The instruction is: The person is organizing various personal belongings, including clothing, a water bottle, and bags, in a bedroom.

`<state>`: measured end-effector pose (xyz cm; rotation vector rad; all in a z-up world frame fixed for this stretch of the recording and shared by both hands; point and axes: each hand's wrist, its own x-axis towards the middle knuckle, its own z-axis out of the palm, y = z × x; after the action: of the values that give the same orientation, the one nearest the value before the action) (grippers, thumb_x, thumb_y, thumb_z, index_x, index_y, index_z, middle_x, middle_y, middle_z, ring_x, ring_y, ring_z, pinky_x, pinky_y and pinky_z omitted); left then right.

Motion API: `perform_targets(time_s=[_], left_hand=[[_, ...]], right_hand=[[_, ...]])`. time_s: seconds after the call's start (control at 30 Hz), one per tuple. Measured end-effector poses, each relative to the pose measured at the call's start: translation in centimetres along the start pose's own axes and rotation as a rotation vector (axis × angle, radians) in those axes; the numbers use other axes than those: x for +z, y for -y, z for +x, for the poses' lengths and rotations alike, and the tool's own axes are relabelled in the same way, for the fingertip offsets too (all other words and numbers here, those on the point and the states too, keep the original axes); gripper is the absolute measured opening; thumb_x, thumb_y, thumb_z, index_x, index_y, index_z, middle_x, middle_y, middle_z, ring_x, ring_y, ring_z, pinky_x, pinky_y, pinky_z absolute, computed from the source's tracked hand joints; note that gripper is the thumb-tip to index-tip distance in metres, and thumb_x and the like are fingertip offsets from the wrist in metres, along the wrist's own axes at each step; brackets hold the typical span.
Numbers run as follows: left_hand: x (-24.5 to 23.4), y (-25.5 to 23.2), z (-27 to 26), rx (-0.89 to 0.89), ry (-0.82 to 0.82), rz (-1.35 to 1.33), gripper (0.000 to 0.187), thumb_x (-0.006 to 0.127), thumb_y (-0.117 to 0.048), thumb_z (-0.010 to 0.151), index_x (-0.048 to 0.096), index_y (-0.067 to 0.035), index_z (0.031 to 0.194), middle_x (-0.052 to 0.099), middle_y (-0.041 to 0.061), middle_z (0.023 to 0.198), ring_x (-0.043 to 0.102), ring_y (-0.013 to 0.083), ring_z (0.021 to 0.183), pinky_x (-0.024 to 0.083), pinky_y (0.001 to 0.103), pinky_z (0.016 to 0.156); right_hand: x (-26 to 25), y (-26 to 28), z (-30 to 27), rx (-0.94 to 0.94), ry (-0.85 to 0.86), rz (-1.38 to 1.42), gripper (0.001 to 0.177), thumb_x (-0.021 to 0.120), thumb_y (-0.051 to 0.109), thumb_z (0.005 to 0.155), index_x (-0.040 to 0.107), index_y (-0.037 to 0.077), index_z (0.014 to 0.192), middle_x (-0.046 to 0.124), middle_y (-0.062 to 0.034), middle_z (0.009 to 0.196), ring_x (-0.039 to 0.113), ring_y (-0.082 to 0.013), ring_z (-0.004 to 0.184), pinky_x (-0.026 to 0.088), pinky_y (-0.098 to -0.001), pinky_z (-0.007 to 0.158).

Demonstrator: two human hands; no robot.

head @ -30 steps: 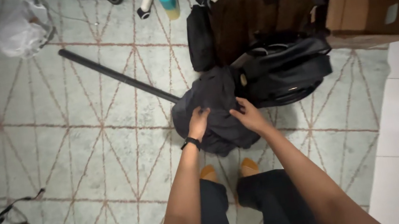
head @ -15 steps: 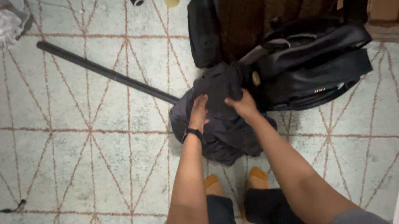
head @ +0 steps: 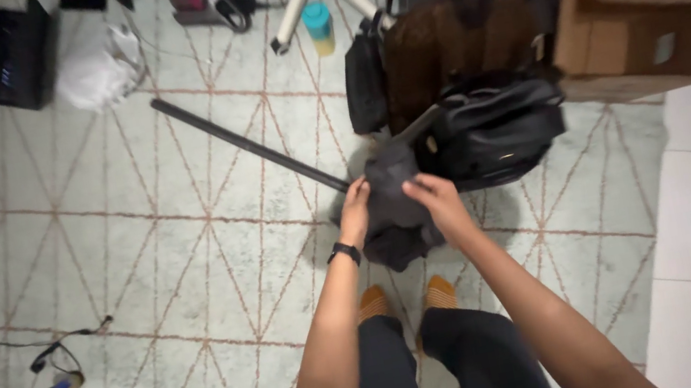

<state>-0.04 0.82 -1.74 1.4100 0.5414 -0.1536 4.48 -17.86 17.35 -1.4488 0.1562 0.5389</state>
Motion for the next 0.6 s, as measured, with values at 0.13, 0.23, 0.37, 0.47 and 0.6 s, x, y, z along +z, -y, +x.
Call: perform_targets(time_s=[0.13,0.23,0.37,0.47,0.6], left_hand=[[-0.2,-10.3,-4.8,0.11,-0.139,0.17,0.053,0.064,-0.025,0.097,0.06,-0.016,0.148,0.058,0.02,0.15,0.054,0.0324,0.14,0.041,0.035,0.117],[-0.4,-17.6,-8.1,0.134,-0.075,0.299,0.078,0.069,-0.002,0.074,0.053,-0.016,0.149,0.051,0.022,0.149,0.048,0.0351,0.14,0.039,0.039,0.116],[1.8,-28.1,-12.4,0.146,0.038,0.418,0.104,0.08,0.004,0.061,0.034,-0.013,0.153,0.034,0.024,0.152,0.034,0.0365,0.138,0.034,0.039,0.111],[3.0,-28.8,-12.5,0.103,0.23,0.344,0.083,0.08,-0.002,0.069,0.043,-0.007,0.143,0.054,0.019,0.138,0.05,0.032,0.126,0.042,0.037,0.106],[3.4,-30.7,-12.3,0.059,0.263,0.292,0.031,0.055,-0.018,0.093,0.069,-0.001,0.114,0.068,0.009,0.094,0.062,0.0234,0.087,0.053,0.043,0.075]], right_hand=[[0.0,10.9,-8.1,-0.081,0.116,0.015,0.021,0.072,0.02,0.096,0.072,-0.001,0.097,0.069,0.0009,0.089,0.06,-0.0059,0.079,0.049,-0.0248,0.071],[-0.2,18.6,-13.9,-0.153,0.1,0.082,0.019,0.071,0.017,0.101,0.068,0.0,0.094,0.065,0.0007,0.086,0.056,-0.0059,0.078,0.045,-0.0241,0.07],[-1.3,28.7,-20.6,-0.191,0.176,0.353,0.009,0.067,0.008,0.099,0.066,0.001,0.093,0.07,-0.0045,0.087,0.061,-0.0111,0.076,0.049,-0.0263,0.069],[-1.0,36.2,-24.6,-0.282,0.016,0.509,0.007,0.064,0.006,0.093,0.065,0.005,0.1,0.07,-0.0054,0.092,0.065,-0.0143,0.08,0.052,-0.0282,0.073],[-1.1,44.0,-28.6,-0.34,-0.27,0.688,0.013,0.06,0.01,0.087,0.064,0.009,0.1,0.069,-0.0032,0.091,0.07,-0.016,0.082,0.058,-0.0308,0.077]])
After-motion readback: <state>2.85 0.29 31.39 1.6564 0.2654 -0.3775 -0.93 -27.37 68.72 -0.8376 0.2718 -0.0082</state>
